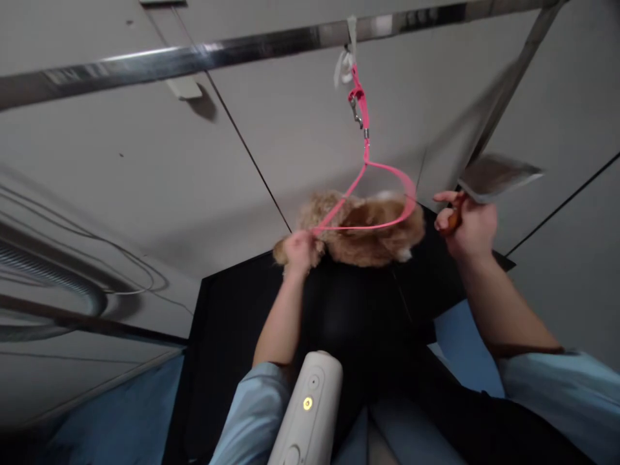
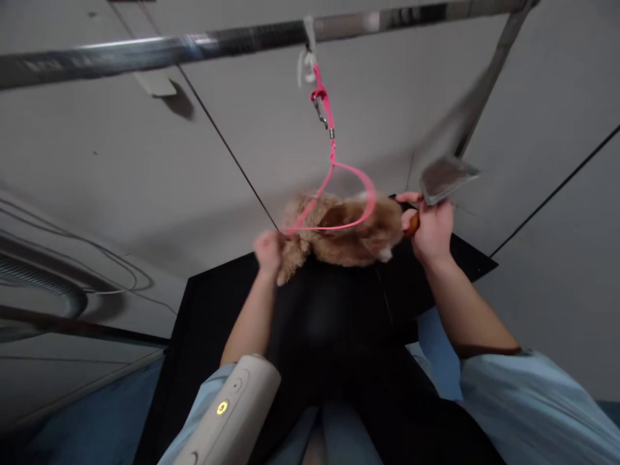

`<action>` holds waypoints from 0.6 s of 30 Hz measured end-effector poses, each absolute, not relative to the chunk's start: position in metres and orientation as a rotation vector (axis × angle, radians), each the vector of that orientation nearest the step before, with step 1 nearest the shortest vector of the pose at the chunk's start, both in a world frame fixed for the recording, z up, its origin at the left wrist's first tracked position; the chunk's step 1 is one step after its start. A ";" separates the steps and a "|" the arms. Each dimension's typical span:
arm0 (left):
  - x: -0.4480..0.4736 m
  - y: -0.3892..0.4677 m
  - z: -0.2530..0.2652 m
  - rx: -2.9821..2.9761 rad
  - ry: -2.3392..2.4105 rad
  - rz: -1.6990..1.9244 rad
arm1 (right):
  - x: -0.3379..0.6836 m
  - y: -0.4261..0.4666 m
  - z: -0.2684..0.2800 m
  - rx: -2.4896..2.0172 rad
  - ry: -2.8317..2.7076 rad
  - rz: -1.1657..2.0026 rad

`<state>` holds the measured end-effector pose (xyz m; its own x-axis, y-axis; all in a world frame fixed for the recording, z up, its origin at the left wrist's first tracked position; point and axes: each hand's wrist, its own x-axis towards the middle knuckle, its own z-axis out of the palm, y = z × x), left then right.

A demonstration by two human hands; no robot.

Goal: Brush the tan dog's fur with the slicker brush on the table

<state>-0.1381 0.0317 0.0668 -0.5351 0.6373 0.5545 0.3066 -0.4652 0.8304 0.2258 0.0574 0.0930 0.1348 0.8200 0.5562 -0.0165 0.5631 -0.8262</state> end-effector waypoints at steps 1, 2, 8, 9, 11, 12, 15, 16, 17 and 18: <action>-0.168 0.035 0.067 1.230 1.557 2.271 | 0.231 0.061 0.074 -0.865 -1.269 0.644; -0.195 0.039 0.066 1.126 1.605 2.363 | 0.234 0.058 0.047 -0.981 -1.262 0.585; -0.193 0.071 0.003 1.148 2.094 2.162 | 0.207 -0.025 -0.122 -1.802 -2.144 0.610; -0.164 0.079 -0.010 1.267 2.025 2.089 | 0.201 -0.035 -0.135 -1.851 -2.283 0.607; -0.099 0.099 -0.028 1.716 1.767 1.821 | 0.199 -0.042 -0.148 -1.921 -2.414 0.564; -0.067 0.111 -0.032 1.939 1.621 1.664 | 0.202 -0.040 -0.150 -1.937 -2.430 0.551; 0.007 0.159 -0.031 2.292 1.376 1.182 | 0.230 -0.023 -0.154 -1.912 -2.413 0.529; 0.023 0.177 -0.030 2.343 1.382 1.036 | 0.243 -0.016 -0.156 -1.907 -2.392 0.500; 0.036 0.195 -0.029 2.374 1.432 0.890 | 0.255 -0.008 -0.160 -1.908 -2.365 0.457; 0.046 0.212 -0.030 2.392 1.515 0.742 | 0.266 0.000 -0.164 -1.905 -2.338 0.406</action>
